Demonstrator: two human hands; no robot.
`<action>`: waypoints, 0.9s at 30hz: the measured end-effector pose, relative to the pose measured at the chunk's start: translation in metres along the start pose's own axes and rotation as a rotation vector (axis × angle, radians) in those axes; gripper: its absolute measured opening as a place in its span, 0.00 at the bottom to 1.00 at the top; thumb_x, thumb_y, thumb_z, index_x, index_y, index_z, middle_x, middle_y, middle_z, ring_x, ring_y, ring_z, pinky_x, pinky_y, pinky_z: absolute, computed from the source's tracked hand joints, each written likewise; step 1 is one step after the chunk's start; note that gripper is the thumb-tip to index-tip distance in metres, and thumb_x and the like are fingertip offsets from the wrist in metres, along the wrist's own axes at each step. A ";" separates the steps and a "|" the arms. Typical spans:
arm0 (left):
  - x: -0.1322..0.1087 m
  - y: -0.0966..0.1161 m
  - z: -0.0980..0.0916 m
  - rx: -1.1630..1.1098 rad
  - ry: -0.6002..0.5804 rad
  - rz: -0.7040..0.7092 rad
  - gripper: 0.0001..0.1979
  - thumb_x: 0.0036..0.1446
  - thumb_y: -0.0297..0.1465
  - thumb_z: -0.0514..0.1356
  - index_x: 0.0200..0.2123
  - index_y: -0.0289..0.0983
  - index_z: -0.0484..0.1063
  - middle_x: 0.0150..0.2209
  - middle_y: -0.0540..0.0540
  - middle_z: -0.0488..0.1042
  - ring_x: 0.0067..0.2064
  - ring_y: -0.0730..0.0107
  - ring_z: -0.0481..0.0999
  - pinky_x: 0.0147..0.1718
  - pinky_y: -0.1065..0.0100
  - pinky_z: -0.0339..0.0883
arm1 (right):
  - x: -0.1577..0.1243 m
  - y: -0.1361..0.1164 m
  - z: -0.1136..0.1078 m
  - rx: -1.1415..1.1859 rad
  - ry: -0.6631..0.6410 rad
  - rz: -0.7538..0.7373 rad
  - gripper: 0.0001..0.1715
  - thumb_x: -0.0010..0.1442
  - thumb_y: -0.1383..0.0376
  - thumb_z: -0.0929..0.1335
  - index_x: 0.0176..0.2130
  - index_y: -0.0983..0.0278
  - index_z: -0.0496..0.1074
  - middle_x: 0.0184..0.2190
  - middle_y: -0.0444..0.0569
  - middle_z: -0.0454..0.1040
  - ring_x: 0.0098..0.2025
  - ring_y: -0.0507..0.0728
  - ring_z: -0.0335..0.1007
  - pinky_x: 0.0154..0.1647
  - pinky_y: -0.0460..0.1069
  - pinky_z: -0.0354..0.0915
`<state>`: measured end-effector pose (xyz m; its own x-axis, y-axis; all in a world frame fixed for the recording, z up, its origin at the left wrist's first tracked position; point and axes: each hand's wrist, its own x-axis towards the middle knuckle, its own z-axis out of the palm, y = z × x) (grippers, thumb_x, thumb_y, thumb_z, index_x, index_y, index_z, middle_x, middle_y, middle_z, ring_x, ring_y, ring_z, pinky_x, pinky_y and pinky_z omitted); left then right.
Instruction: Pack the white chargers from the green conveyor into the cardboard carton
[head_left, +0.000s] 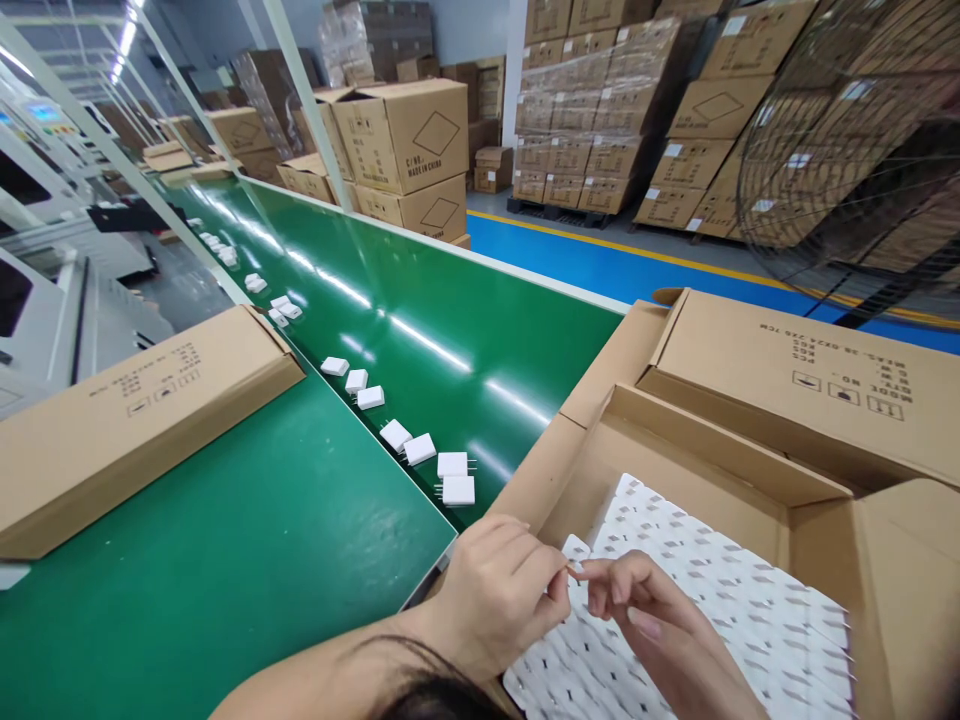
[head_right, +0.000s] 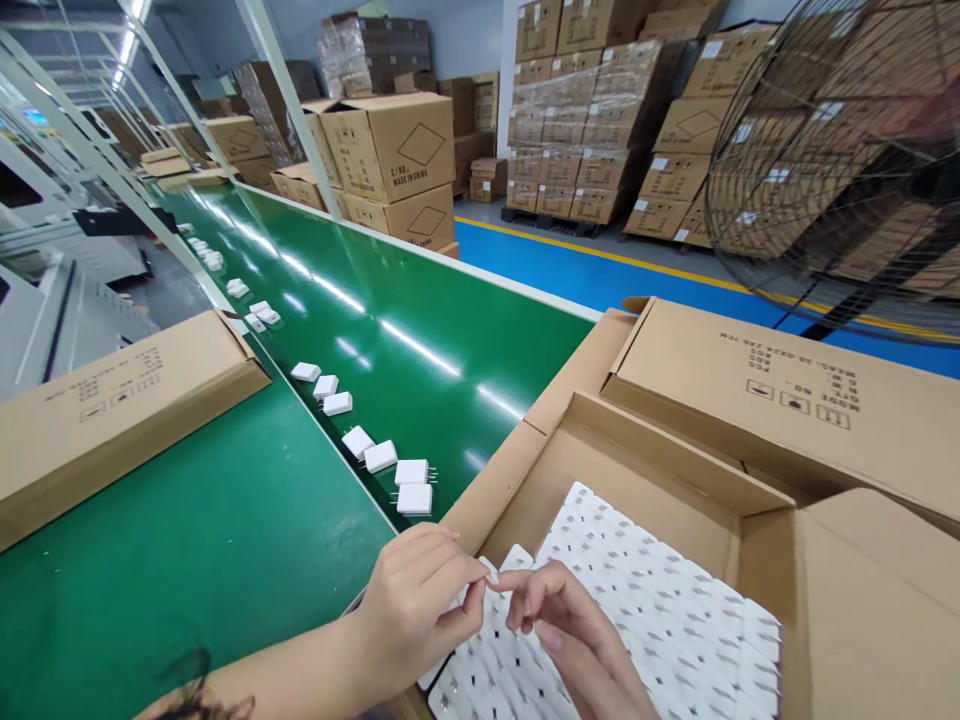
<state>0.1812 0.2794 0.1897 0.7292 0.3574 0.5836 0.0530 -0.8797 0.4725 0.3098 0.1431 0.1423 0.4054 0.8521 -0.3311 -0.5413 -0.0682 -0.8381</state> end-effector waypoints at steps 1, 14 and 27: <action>0.001 -0.001 -0.003 -0.012 -0.052 -0.007 0.09 0.56 0.24 0.53 0.26 0.37 0.69 0.21 0.51 0.74 0.25 0.73 0.72 0.33 0.69 0.69 | 0.000 -0.001 0.003 0.019 0.037 -0.003 0.10 0.46 0.55 0.73 0.28 0.55 0.72 0.37 0.48 0.76 0.34 0.59 0.63 0.34 0.52 0.63; 0.019 -0.072 0.003 0.625 -0.956 -0.441 0.19 0.53 0.19 0.57 0.48 0.38 0.64 0.46 0.40 0.70 0.48 0.56 0.71 0.35 0.62 0.73 | 0.008 -0.017 0.009 0.240 0.000 0.067 0.12 0.47 0.57 0.73 0.31 0.59 0.72 0.24 0.44 0.62 0.27 0.54 0.57 0.29 0.48 0.60; 0.017 -0.076 0.001 0.293 -0.652 -0.267 0.17 0.58 0.19 0.53 0.49 0.40 0.64 0.50 0.43 0.71 0.54 0.63 0.68 0.47 0.63 0.70 | 0.006 -0.029 0.015 0.415 0.003 0.107 0.14 0.55 0.57 0.68 0.23 0.61 0.68 0.19 0.39 0.47 0.22 0.51 0.41 0.26 0.47 0.53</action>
<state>0.1904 0.3518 0.1634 0.9168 0.3919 -0.0768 0.3963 -0.8694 0.2950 0.3168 0.1581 0.1707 0.3326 0.8497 -0.4091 -0.8307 0.0586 -0.5536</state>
